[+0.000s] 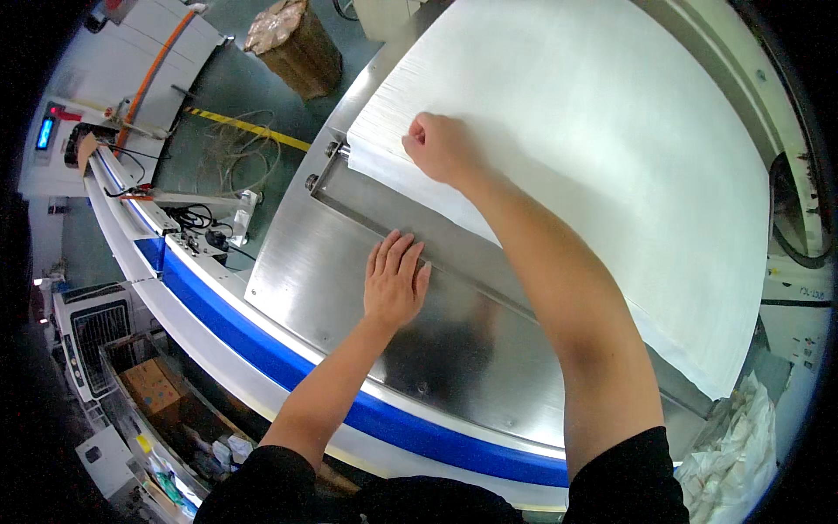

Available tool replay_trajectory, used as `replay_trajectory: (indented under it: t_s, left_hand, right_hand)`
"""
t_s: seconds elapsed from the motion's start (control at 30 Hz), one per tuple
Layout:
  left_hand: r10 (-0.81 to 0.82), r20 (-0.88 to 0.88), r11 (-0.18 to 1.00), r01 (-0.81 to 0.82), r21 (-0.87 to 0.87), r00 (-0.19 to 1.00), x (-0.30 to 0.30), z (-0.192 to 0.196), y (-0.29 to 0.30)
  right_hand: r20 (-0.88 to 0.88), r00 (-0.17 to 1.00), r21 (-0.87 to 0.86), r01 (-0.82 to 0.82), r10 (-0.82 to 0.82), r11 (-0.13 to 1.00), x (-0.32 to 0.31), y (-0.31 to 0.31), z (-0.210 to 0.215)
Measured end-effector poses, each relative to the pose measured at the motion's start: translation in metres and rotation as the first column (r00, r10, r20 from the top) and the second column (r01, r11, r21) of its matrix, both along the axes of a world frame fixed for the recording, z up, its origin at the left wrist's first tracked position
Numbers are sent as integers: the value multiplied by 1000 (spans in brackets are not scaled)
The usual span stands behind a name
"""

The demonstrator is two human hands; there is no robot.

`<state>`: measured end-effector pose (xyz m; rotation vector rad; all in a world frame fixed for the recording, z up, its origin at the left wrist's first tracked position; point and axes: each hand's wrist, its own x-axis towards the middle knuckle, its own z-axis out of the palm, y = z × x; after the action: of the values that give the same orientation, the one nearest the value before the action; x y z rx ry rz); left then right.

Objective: The person repeatedly folds large white paper sheets on a metal table in a factory setting. They align the edges, fold the sheets in half, and place them back on the table, continuing the process for multiple sheets.

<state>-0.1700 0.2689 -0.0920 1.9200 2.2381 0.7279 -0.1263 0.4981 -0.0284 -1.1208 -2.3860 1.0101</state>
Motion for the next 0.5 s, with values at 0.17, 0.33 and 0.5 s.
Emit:
replay_trajectory:
  t_s: [0.17,0.33,0.5]
  left_hand:
    - [3,16,1000,-3,-1,1000,1,3,1]
    - [20,48,999,-22,48,999,-5,4,5]
    - [99,-55,970,-84,229,994,-56,11,60]
  right_hand:
    - [85,994,32,69,-71,997,-11,10,-9]
    - [100,987,102,116,-126,988,-11,11,-16]
    - [77,986,85,140,-146,986,-9,17,-17]
